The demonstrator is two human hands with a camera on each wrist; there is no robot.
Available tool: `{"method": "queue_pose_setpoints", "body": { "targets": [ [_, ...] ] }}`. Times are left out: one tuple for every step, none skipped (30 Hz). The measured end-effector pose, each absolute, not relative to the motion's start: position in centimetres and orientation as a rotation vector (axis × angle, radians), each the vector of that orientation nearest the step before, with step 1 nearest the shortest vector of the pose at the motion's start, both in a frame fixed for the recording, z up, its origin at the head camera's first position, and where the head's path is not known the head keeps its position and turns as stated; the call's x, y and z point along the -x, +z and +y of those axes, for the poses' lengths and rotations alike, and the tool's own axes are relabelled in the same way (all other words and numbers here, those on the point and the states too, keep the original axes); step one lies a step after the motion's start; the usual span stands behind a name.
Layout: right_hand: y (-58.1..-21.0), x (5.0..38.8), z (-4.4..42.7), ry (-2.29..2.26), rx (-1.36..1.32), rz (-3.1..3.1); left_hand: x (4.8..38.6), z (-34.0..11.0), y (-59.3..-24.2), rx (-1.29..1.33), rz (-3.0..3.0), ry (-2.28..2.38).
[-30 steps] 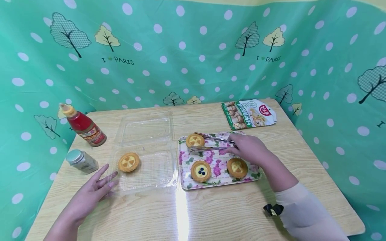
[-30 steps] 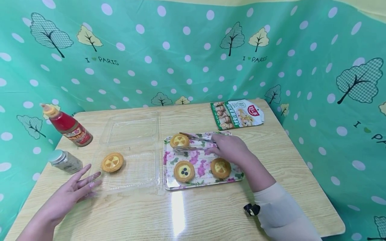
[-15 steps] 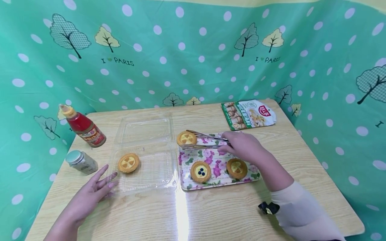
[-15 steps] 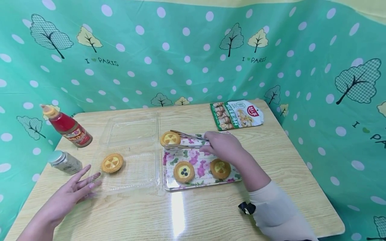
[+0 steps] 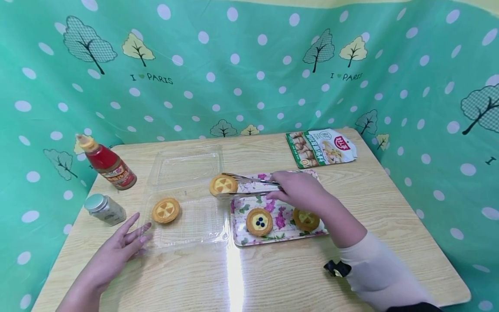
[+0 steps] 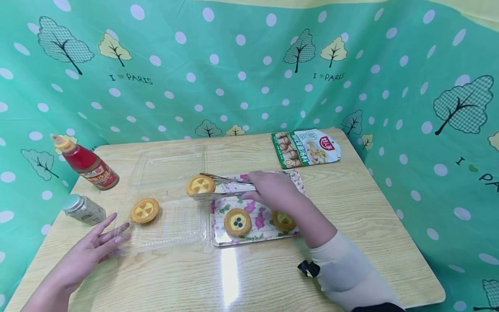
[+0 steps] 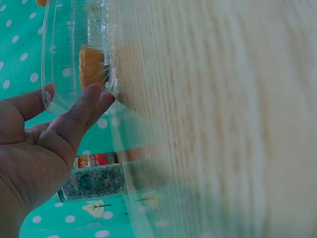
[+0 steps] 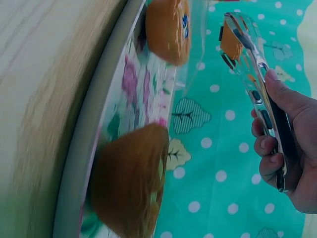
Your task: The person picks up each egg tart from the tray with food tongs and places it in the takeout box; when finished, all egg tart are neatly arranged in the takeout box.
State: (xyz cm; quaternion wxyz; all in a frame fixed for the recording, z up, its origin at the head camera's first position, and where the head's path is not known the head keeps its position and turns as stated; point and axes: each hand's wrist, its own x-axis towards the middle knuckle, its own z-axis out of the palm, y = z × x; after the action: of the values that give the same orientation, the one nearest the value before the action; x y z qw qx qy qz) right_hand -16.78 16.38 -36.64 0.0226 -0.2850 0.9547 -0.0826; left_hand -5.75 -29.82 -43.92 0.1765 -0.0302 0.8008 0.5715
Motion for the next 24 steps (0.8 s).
{"method": "queue_pose_setpoints", "body": {
  "targets": [
    [-36.6,16.7,16.1,-0.246,0.896,2.949,5.8,-29.8,-43.9,0.084,2.267,1.620],
    [-36.6,16.6,15.8,-0.245,0.908,2.938,5.8,-29.9,-43.9,0.083,2.268,1.620],
    [-36.6,16.5,15.5,-0.234,0.916,2.930,5.8,-29.9,-43.9,0.082,2.269,1.620],
    [-36.6,16.5,15.2,-0.228,0.927,2.920,5.8,-29.9,-43.9,0.082,2.269,1.620],
    [-36.6,16.4,14.9,-0.221,0.936,2.908,5.8,-29.9,-43.9,0.080,2.270,1.619],
    [-36.6,16.3,14.7,-0.214,0.937,2.894,5.8,-29.9,-43.9,0.080,2.272,1.617],
    [-36.6,16.2,14.4,-0.210,0.942,2.883,5.7,-29.8,-43.9,0.079,2.272,1.616],
    [-36.6,16.1,14.0,-0.216,0.947,2.872,5.7,-29.8,-43.9,0.078,2.272,1.615],
    [-36.7,16.0,13.7,-0.218,0.955,2.866,5.7,-29.8,-43.9,0.078,2.269,1.616],
    [-36.7,15.9,13.5,-0.225,0.964,2.857,5.7,-29.8,-43.9,0.078,2.267,1.616],
    [-36.8,15.8,13.2,-0.226,0.975,2.851,5.8,-29.8,-43.9,0.079,2.266,1.615],
    [-36.8,15.8,12.9,-0.225,0.988,2.847,5.8,-29.9,-44.0,0.080,2.265,1.612],
    [-36.9,15.7,12.6,-0.218,1.005,2.844,5.8,-29.9,-44.0,0.081,2.265,1.611],
    [-36.9,15.7,12.3,-0.208,1.017,2.840,5.8,-29.9,-44.0,0.084,2.265,1.608],
    [-37.0,15.6,12.1,-0.193,1.035,2.836,5.8,-29.9,-44.0,0.086,2.265,1.607],
    [-37.1,15.6,11.8,-0.185,1.049,2.830,5.8,-29.9,-44.0,0.088,2.268,1.603],
    [-37.2,15.5,11.5,-0.187,1.060,2.818,5.8,-29.9,-44.0,0.089,2.270,1.601],
    [-37.3,15.5,11.3,-0.180,1.073,2.809,5.8,-29.9,-44.0,0.091,2.270,1.600],
    [-37.4,15.5,11.0,-0.175,1.085,2.801,5.8,-29.9,-44.0,0.092,2.273,1.597],
    [-37.5,15.5,10.8,-0.172,1.096,2.794,5.8,-29.9,-44.0,0.092,2.275,1.596],
    [-37.6,15.5,10.6,-0.172,1.107,2.784,5.8,-29.9,-44.0,0.092,2.277,1.595],
    [-37.7,15.5,10.4,-0.174,1.113,2.775,5.8,-29.8,-44.0,0.091,2.281,1.592],
    [-37.8,15.5,10.1,-0.164,1.125,2.770,5.8,-29.8,-44.0,0.092,2.282,1.590],
    [-38.0,15.5,9.9,-0.151,1.140,2.768,5.8,-29.8,-44.0,0.092,2.284,1.588]
  ]
}}
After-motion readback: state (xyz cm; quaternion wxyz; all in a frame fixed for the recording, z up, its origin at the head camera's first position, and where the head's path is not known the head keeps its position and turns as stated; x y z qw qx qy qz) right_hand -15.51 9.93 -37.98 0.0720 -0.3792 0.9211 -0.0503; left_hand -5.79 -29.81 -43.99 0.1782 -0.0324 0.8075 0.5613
